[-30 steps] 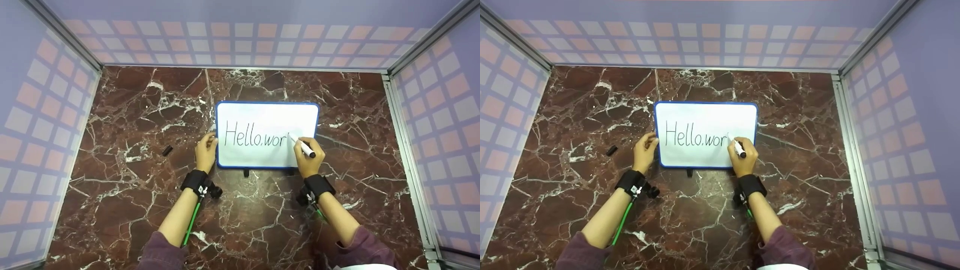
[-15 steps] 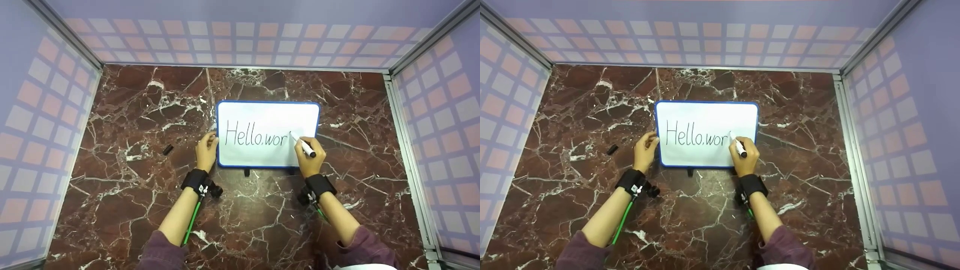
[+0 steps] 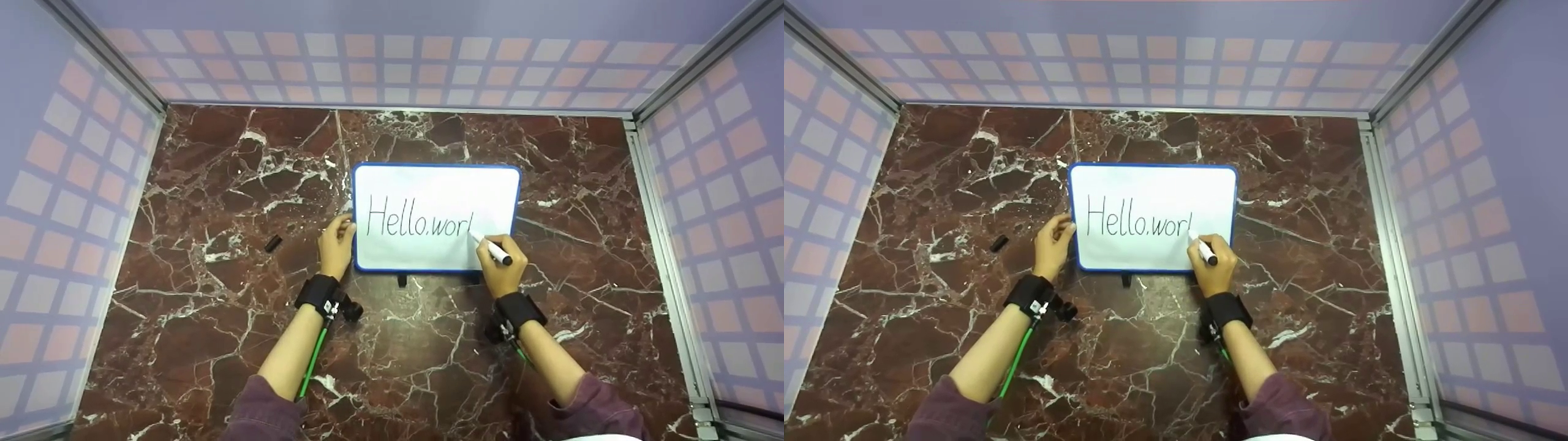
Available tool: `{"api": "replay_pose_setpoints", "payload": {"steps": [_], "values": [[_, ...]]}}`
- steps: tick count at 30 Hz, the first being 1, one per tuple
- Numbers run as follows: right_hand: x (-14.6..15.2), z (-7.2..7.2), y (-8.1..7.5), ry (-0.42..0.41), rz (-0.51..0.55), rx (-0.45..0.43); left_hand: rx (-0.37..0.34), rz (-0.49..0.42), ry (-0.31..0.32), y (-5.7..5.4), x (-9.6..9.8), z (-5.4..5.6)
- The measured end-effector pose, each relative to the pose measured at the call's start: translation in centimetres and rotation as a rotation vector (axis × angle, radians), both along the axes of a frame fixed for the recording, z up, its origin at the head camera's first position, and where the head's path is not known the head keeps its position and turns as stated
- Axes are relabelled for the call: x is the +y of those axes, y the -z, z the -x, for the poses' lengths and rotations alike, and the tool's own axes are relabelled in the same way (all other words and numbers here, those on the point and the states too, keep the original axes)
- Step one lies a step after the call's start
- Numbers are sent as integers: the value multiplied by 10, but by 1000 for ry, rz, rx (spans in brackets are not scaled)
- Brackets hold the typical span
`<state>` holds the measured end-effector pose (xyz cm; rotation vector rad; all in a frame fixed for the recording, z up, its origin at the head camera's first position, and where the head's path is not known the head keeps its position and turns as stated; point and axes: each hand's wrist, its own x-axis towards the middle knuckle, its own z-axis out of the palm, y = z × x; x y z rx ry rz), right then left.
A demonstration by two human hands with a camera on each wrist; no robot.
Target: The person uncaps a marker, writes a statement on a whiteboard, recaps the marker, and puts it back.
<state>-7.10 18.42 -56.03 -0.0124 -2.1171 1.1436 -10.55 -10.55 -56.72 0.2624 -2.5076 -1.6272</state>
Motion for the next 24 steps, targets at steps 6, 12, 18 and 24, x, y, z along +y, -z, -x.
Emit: {"api": "replay_pose_setpoints", "payload": {"steps": [6,12,18,24], "values": [[-2,-5,3,14,-14,-4,3,4,3,0,0,0],[-4,-7,2,40,-15,-37,-8,-4,-5,1,0,1],[-6,-8,-6,56,-26,-44,-12,-4,-10,1,1,1],[-1,-7,-1,57,-23,-34,-4,-13,-13,1,1,1]]}}
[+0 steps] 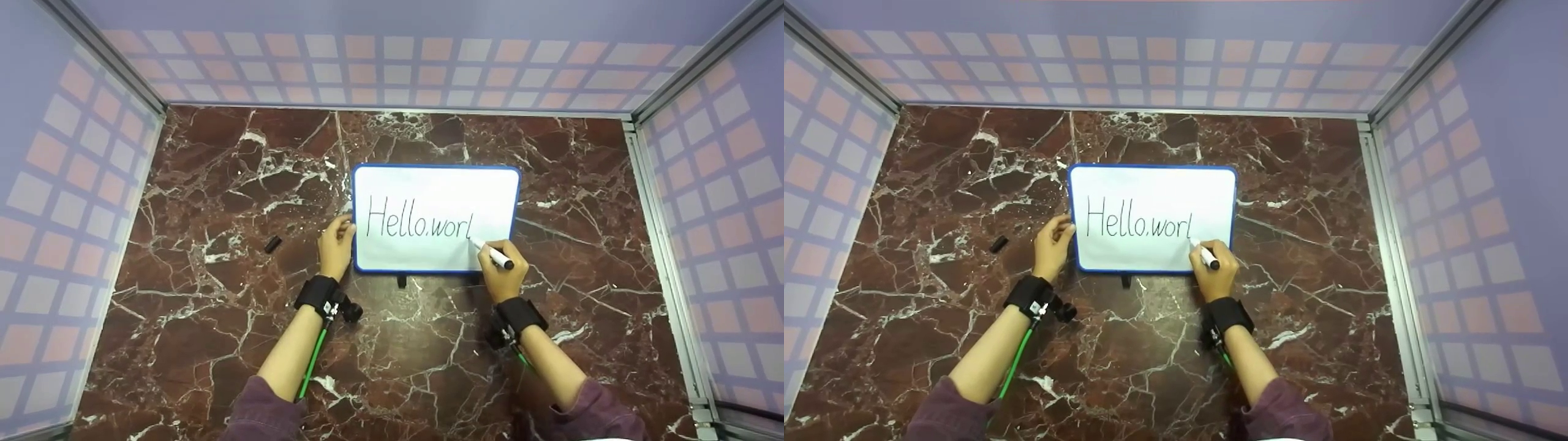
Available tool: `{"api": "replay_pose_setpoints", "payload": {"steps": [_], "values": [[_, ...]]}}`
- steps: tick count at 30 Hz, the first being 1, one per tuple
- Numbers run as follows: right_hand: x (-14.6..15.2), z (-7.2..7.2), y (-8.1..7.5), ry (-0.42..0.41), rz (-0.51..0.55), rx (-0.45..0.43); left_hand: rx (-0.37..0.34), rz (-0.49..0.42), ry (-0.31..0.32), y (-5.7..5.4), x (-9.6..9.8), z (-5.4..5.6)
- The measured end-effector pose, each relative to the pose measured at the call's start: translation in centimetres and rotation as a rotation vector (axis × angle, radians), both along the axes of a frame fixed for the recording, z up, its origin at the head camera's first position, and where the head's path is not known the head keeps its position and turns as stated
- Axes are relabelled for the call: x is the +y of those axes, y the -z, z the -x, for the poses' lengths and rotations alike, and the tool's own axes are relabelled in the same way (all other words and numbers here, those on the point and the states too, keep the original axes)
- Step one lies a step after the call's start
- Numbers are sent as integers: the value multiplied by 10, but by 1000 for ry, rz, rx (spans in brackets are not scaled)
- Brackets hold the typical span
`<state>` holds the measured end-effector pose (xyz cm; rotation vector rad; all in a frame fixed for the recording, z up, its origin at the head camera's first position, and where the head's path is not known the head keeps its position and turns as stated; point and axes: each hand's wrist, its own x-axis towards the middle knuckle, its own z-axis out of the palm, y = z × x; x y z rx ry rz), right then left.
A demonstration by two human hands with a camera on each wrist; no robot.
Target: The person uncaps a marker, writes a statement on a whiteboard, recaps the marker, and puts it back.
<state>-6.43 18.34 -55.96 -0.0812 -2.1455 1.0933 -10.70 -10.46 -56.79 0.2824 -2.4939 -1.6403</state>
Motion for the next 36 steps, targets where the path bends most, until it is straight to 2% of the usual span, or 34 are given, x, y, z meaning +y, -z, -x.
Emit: {"api": "replay_pose_setpoints", "payload": {"steps": [2,9,12,17,25,33,36], "values": [[2,0,2,-13,10,15,6,6,-1,0,0,0],[-2,-2,-33,-11,95,-18,30,2,11,1,-2,-2],[2,0,-36,0,94,-14,30,5,9,1,-2,-2],[6,2,-34,12,75,-1,16,9,11,1,-2,-1],[18,11,-9,20,53,20,13,35,20,2,-1,0],[18,12,-7,-20,33,13,13,33,15,0,-2,0],[16,10,-7,-52,58,18,12,30,16,-1,-2,-1]]}}
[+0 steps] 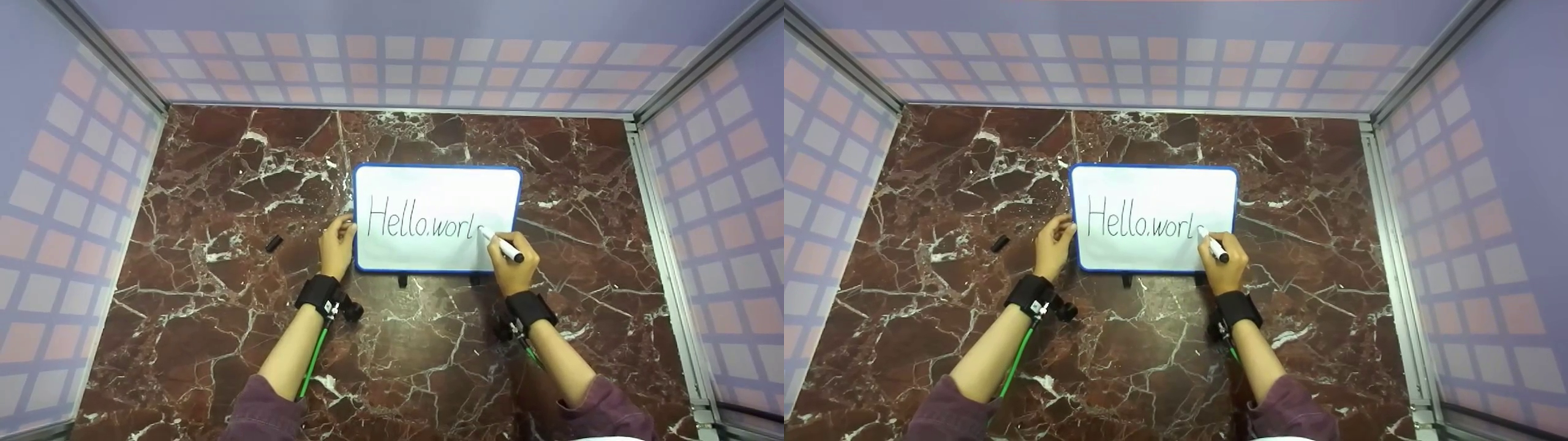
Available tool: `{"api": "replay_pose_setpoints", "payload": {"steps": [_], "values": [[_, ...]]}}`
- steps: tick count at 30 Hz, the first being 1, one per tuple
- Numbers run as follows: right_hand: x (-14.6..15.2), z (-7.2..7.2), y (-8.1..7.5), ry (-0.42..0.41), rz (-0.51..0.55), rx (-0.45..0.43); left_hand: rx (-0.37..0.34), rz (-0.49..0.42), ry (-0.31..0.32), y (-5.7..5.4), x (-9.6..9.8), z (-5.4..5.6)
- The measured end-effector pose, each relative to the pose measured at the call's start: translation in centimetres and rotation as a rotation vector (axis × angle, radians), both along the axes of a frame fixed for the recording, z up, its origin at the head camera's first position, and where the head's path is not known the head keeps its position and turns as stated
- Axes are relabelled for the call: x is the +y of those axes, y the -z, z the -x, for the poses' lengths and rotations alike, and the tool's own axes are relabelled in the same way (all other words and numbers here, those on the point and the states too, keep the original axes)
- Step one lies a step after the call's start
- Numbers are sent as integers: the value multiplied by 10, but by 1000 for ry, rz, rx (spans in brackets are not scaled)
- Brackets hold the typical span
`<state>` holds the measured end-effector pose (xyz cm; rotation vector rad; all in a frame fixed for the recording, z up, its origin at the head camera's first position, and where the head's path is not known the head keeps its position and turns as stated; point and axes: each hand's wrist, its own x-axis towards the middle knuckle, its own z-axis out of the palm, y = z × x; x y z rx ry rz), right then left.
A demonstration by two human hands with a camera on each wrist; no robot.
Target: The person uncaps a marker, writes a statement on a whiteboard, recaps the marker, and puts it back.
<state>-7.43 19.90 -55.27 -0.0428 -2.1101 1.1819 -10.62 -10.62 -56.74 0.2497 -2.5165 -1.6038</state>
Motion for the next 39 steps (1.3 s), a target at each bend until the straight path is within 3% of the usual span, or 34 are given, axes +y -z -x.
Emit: {"api": "replay_pose_setpoints", "payload": {"steps": [18,39], "values": [[-4,-9,9,25,-30,-42,-2,-7,-9,1,0,0],[5,-3,6,47,-25,0,8,-9,-2,0,0,1]]}}
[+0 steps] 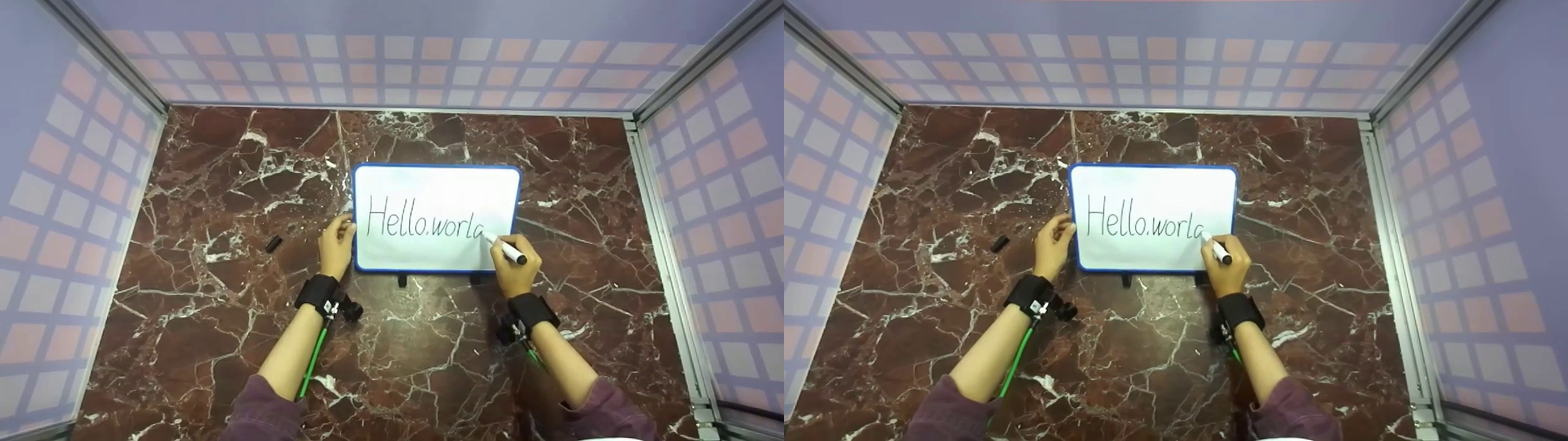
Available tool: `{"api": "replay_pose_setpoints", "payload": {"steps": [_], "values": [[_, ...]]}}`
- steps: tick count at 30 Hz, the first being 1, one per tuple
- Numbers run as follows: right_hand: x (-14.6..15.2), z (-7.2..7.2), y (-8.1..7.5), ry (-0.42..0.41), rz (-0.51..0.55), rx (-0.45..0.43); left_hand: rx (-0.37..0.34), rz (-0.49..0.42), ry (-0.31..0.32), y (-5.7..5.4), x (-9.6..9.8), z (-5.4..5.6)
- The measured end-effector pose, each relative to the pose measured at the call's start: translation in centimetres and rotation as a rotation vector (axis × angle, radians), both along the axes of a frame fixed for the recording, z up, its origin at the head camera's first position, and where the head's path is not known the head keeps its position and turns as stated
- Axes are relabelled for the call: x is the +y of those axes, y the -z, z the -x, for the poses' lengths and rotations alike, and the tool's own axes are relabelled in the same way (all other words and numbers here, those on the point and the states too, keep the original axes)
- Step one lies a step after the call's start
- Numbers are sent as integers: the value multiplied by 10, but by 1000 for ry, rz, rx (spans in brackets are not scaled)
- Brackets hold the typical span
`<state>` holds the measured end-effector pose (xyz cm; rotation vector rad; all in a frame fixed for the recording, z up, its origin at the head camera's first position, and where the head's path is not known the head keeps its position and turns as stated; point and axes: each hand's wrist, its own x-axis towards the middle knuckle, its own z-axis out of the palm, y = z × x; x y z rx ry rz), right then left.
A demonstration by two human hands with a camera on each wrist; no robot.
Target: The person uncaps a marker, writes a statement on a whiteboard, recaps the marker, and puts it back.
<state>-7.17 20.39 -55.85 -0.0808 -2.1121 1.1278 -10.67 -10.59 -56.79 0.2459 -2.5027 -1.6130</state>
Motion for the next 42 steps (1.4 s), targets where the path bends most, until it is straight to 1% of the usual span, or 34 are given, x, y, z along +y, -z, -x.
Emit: {"api": "replay_pose_setpoints", "payload": {"steps": [13,21,25,32,36,42], "values": [[1,4,-5,31,13,7,7,2,-3,1,0,-1],[2,6,-8,16,2,37,2,9,-6,0,0,-1],[3,6,-6,5,2,46,0,14,-3,1,0,-1],[2,5,-2,14,-6,43,-6,2,-8,3,0,-1],[0,2,-1,19,-6,26,-2,9,-11,2,0,0],[-1,-1,1,5,3,2,5,16,-9,1,0,0]]}}
